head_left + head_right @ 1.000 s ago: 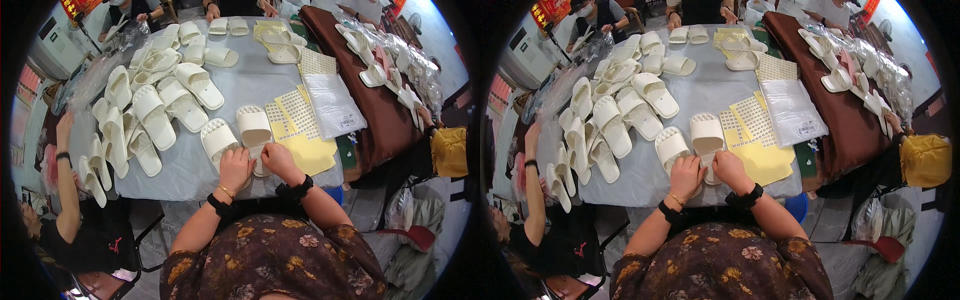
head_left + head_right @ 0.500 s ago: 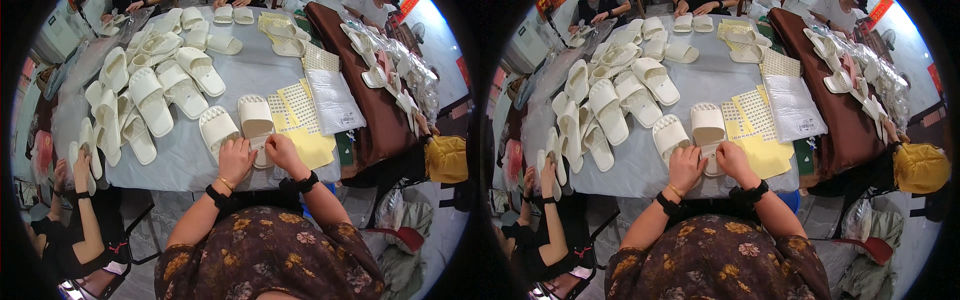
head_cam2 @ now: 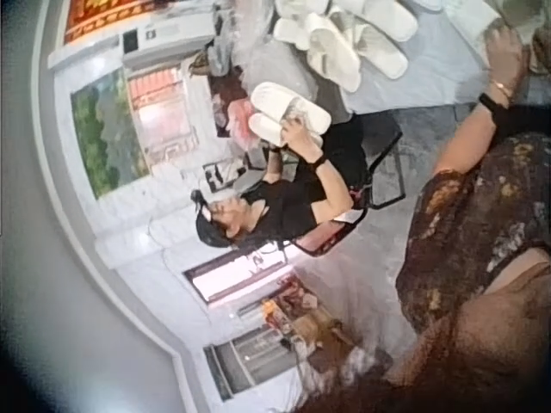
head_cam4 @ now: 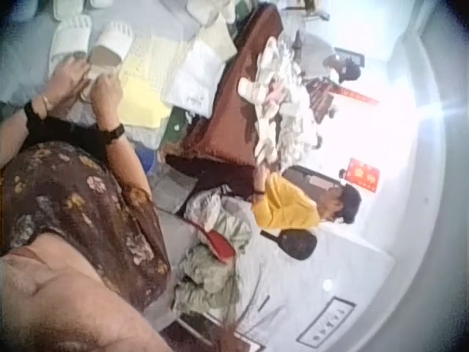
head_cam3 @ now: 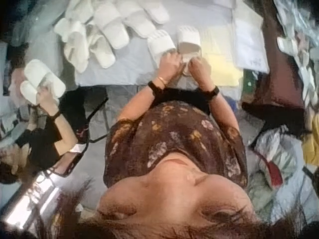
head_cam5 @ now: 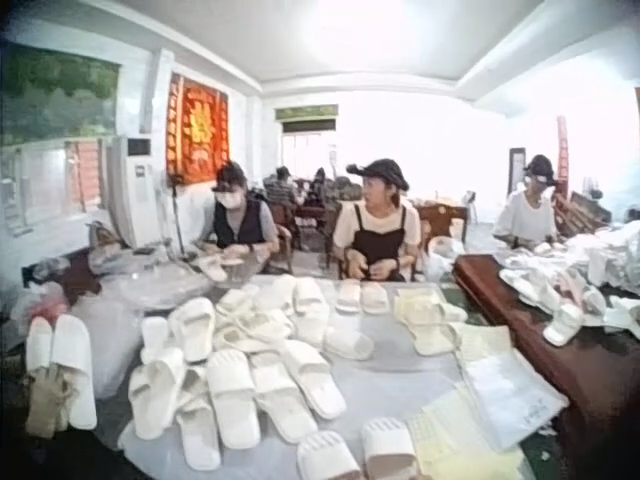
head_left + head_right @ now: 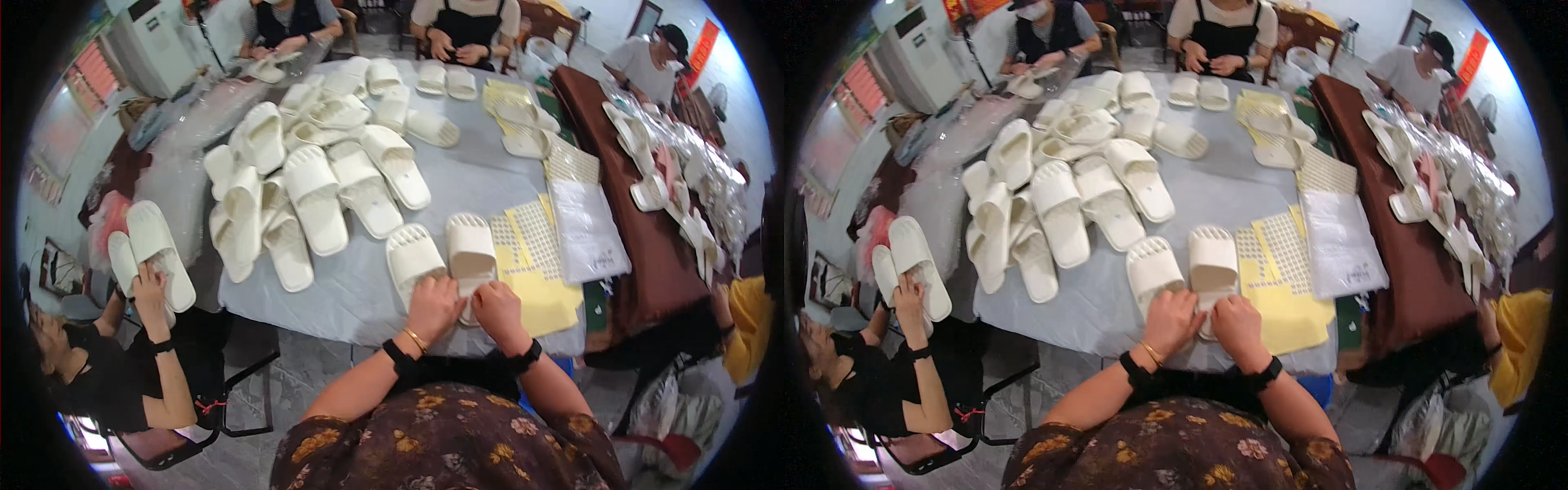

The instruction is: Inspecting, applying label stickers to the insoles, and sorting white disposable slippers in a manufacturing workshop.

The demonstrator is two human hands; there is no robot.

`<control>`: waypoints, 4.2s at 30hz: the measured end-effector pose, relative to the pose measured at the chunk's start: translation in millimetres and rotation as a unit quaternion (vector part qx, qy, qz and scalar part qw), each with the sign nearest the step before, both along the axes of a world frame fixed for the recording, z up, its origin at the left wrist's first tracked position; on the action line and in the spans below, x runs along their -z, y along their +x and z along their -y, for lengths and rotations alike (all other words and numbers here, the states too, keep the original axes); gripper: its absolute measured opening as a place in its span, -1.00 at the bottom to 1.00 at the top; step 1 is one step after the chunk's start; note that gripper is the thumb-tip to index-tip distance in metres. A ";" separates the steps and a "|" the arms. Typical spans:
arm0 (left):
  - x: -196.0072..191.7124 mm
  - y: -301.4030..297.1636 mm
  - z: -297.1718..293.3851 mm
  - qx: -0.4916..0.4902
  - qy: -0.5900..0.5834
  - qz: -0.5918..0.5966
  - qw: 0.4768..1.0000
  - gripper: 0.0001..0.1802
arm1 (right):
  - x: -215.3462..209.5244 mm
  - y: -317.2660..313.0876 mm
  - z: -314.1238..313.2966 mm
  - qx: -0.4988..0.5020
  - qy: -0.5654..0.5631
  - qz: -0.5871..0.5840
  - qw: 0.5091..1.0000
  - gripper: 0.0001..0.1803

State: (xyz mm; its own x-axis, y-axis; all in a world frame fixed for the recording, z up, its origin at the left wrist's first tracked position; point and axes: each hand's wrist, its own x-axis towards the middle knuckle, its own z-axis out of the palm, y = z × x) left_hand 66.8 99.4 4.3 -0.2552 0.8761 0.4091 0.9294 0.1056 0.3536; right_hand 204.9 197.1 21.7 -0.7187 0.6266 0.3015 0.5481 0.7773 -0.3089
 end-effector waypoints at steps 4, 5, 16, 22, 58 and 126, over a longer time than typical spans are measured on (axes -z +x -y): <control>-1.7 4.8 2.7 0.007 0.025 0.017 1.000 -0.63 | 3.5 1.7 -3.1 0.004 -0.024 0.002 1.000 -0.87; -1.8 3.2 1.5 0.006 0.025 0.014 1.000 -0.63 | 4.4 0.9 -7.1 0.002 -0.025 0.000 1.000 -0.87; -5.0 -6.1 -5.6 -0.002 0.049 0.011 0.999 -0.63 | 12.4 -3.1 -51.5 0.106 -0.350 -0.181 0.913 -0.80; -2.3 -3.0 -2.7 0.003 0.031 0.015 0.999 -0.60 | -13.2 0.6 -39.4 -0.023 -0.214 -0.148 0.965 -0.92; -9.7 -2.0 -0.9 -0.004 0.020 0.042 0.999 -0.61 | -6.6 -4.6 -40.2 -0.131 0.053 -0.039 0.989 -0.92; -83.2 -184.7 17.0 -0.214 0.089 -0.054 0.971 -0.38 | 27.4 55.3 -23.6 0.005 -0.096 -0.207 0.974 -0.82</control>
State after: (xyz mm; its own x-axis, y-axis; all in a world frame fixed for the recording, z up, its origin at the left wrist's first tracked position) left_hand -117.9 82.4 87.5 -0.5281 0.6112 0.5895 0.8462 0.4368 0.3052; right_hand 260.2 220.7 -5.6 -0.5537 0.7071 0.4399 0.3539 0.6780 -0.6443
